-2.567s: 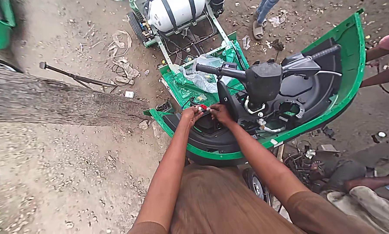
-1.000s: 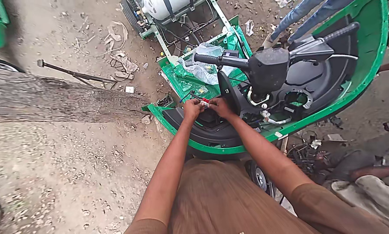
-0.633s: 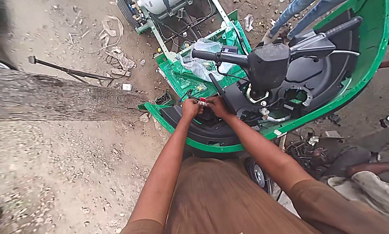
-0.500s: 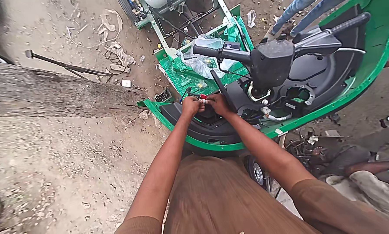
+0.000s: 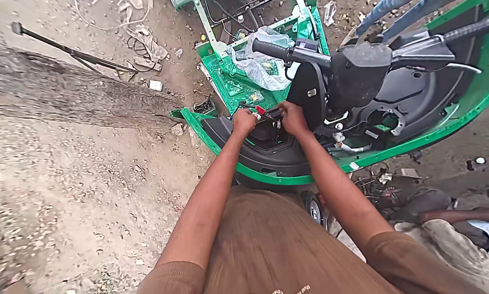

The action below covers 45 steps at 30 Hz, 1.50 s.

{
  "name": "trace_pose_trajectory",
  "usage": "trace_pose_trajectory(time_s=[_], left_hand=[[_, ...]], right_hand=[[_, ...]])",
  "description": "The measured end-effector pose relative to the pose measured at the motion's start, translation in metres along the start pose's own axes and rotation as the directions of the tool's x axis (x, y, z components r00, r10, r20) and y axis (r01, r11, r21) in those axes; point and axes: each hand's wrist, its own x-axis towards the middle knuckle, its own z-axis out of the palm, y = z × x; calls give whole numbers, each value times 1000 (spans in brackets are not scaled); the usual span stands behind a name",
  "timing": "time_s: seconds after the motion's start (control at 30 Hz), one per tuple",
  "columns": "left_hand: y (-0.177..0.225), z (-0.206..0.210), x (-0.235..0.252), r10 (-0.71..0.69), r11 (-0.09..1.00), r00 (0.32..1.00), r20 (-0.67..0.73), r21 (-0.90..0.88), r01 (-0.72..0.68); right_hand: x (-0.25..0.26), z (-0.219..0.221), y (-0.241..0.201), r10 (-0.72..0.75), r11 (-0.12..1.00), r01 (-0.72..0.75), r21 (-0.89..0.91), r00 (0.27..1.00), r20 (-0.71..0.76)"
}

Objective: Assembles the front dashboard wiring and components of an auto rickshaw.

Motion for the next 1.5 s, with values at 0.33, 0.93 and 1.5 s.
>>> trace_pose_trajectory(time_s=[0.33,0.93,1.5], left_hand=[[6,-5,-20,-264,964,959,108,-18,267],[19,40,-41,304,675,877,372,565,-474],[-4,60,-21,67,944,878,474,255,-209]], right_hand=[[-4,23,-19,378,907,-270,-322,860,343],[-50,-4,-25,266,964,-252,-87,902,339],[-129,-169,60,483,803,-408,-435,872,74]])
